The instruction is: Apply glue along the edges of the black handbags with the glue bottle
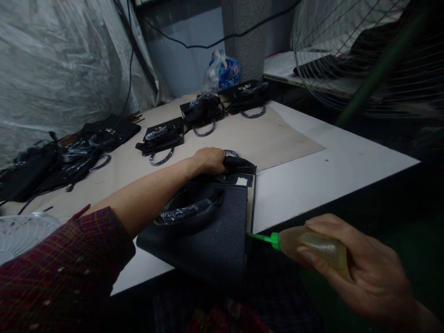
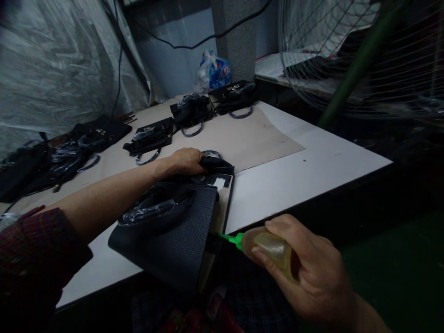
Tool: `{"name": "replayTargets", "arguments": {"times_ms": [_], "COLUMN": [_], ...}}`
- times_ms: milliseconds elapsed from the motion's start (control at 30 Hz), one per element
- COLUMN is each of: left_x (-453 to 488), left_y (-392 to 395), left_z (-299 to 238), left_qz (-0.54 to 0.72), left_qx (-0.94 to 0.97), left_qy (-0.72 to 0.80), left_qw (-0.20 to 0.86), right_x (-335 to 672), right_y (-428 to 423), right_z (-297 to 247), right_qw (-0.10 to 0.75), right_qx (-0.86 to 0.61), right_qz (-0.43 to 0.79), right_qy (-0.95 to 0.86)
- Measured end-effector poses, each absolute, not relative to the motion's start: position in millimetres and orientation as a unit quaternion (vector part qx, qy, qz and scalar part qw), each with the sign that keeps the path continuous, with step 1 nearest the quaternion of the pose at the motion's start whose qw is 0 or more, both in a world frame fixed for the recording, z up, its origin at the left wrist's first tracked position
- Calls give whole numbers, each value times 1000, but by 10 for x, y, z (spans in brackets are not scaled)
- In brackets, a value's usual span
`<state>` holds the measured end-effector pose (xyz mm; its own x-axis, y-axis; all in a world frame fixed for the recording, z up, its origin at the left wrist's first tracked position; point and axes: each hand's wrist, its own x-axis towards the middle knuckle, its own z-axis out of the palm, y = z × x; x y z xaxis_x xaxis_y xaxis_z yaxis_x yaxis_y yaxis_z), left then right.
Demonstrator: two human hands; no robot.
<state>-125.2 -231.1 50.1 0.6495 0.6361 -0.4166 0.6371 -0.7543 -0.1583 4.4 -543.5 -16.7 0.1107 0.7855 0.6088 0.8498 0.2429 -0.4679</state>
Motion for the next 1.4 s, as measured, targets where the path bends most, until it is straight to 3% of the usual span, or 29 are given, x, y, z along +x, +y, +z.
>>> {"name": "replayTargets", "arguments": {"times_ms": [167, 600, 733, 867, 1400], "left_x": [-1271, -1294, -1286, -1289, -1324], "left_y": [-2301, -2307, -2306, -2298, -2297], "left_z": [488, 493, 492, 485, 465], "left_qz": [-226, -228, -229, -230, -222], "left_qx": [912, 913, 914, 914, 916], "left_qy": [342, 337, 335, 335, 333], "left_qw": [6, -3, 0, -7, -11], "right_x": [27, 92, 140, 136, 42], "right_y": [-5429, -5425, -5418, -5416, -5452], "right_z": [-61, -106, -92, -93, -66], "right_qw": [415, 434, 429, 449, 445], "right_qx": [-591, -635, -630, -641, -664], "right_qz": [0, -34, 28, 0, 112], "right_qy": [-692, -638, -647, -622, -590]}}
